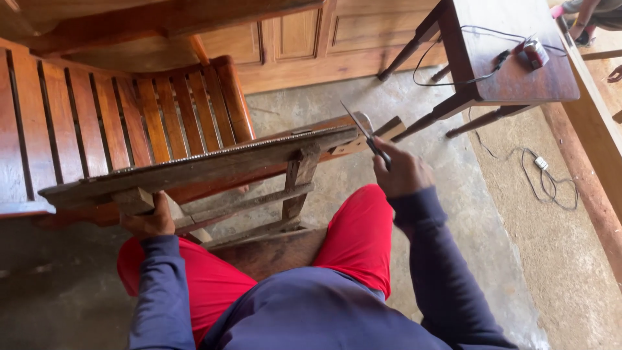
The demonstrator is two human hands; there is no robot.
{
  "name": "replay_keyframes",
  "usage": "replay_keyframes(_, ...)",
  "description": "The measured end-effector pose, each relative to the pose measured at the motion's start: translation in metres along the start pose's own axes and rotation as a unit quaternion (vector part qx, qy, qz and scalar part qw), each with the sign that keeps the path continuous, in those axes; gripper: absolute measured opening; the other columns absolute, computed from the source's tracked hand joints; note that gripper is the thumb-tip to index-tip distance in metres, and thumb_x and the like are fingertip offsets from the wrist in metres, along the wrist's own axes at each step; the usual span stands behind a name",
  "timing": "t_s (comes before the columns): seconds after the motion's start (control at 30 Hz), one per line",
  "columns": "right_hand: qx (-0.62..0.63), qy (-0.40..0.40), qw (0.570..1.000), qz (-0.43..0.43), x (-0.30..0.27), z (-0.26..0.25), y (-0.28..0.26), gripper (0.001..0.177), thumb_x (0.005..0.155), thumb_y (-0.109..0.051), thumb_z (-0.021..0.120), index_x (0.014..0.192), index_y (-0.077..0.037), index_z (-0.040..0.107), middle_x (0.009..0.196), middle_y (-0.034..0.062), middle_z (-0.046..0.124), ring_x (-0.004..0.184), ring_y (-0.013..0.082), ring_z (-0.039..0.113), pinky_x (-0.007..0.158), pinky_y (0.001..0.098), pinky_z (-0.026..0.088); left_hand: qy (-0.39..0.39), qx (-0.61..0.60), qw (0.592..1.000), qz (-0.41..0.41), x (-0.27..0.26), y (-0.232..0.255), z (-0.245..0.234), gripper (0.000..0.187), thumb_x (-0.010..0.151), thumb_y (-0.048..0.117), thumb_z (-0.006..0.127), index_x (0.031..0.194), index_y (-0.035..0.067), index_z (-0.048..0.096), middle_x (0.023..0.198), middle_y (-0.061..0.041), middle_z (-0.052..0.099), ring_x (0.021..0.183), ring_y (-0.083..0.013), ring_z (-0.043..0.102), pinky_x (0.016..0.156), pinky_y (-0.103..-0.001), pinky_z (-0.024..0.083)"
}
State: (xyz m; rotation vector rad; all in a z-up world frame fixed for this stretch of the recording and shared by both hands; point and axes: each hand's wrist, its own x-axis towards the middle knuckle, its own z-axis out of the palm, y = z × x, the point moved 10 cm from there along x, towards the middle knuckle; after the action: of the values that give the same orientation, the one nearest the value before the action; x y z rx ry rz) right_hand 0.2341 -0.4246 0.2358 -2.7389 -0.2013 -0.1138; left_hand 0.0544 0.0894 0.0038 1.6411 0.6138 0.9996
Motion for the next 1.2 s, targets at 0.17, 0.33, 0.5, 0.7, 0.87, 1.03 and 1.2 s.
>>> replay_keyframes(0.17, -0.013, 0.009, 1.0, -0.025, 0.031, 0.017, -0.013, 0.037, 0.092, -0.028, 0.071, 0.129, -0.024, 0.073, 0.094, 0.0149, 0.077, 0.081, 0.0326, 0.075, 0.074, 0.0422, 0.058, 0.002, -0.026, 1.0, 0.002, -0.002, 0.02, 0.002, 0.052, 0.094, 0.015, 0.083, 0.136, -0.006, 0.06, 0.13, -0.014, 0.068, 0.116, -0.0222, 0.066, 0.104, -0.034, 0.053)
replay_keyframes(0.33, 0.033, 0.017, 0.999, -0.026, 0.015, 0.009, -0.003, 0.039, 0.091, -0.028, 0.072, 0.13, -0.023, 0.072, 0.094, 0.0128, 0.078, 0.078, 0.0272, 0.077, 0.07, 0.039, 0.059, 0.002, -0.029, 0.999, 0.016, -0.001, 0.013, -0.001, 0.053, 0.091, 0.015, 0.081, 0.135, -0.006, 0.06, 0.128, -0.015, 0.068, 0.115, -0.0225, 0.066, 0.102, -0.034, 0.052)
replay_keyframes(0.5, 0.014, 0.004, 0.999, 0.046, -0.01, -0.003, 0.007, 0.042, 0.092, -0.029, 0.072, 0.134, -0.024, 0.071, 0.076, 0.0149, 0.076, 0.063, 0.0199, 0.073, 0.061, 0.0347, 0.057, 0.0, 0.013, 1.0, -0.011, -0.002, 0.03, 0.003, 0.047, 0.095, 0.016, 0.082, 0.132, -0.006, 0.063, 0.127, -0.015, 0.07, 0.114, -0.0231, 0.068, 0.102, -0.035, 0.054)
replay_keyframes(0.7, 0.064, 0.02, 0.997, 0.03, -0.022, -0.003, 0.016, 0.04, 0.093, -0.028, 0.072, 0.133, -0.024, 0.071, 0.074, 0.0099, 0.076, 0.059, 0.0157, 0.071, 0.057, 0.034, 0.055, -0.014, -0.055, 0.998, 0.014, -0.001, 0.025, 0.004, 0.052, 0.096, 0.016, 0.082, 0.136, -0.007, 0.06, 0.13, -0.014, 0.068, 0.117, -0.0228, 0.066, 0.105, -0.035, 0.052)
replay_keyframes(0.87, 0.059, 0.036, 0.997, 0.045, -0.028, -0.01, 0.015, 0.041, 0.091, -0.027, 0.074, 0.132, -0.023, 0.071, 0.076, 0.0137, 0.075, 0.061, 0.0193, 0.072, 0.059, 0.0355, 0.055, -0.009, -0.01, 1.0, 0.01, 0.0, 0.02, 0.004, 0.051, 0.094, 0.015, 0.083, 0.135, -0.006, 0.06, 0.13, -0.015, 0.068, 0.116, -0.0231, 0.066, 0.103, -0.036, 0.053)
replay_keyframes(1.03, 0.088, 0.065, 0.993, 0.036, -0.035, -0.016, 0.018, 0.04, 0.091, -0.026, 0.074, 0.13, -0.02, 0.071, 0.083, 0.0139, 0.077, 0.069, 0.0199, 0.075, 0.062, 0.0343, 0.056, -0.025, -0.021, 0.999, 0.031, -0.001, 0.027, 0.003, 0.046, 0.097, 0.014, 0.08, 0.134, -0.006, 0.062, 0.13, -0.015, 0.069, 0.117, -0.0236, 0.067, 0.105, -0.036, 0.054)
replay_keyframes(1.2, 0.084, 0.012, 0.992, 0.094, -0.039, -0.011, 0.024, 0.042, 0.091, -0.029, 0.072, 0.132, -0.023, 0.07, 0.076, 0.0118, 0.076, 0.066, 0.0197, 0.075, 0.061, 0.0345, 0.056, -0.023, -0.024, 0.999, 0.013, 0.001, 0.026, 0.004, 0.046, 0.098, 0.016, 0.081, 0.133, -0.005, 0.061, 0.13, -0.015, 0.069, 0.116, -0.0233, 0.067, 0.104, -0.036, 0.054)
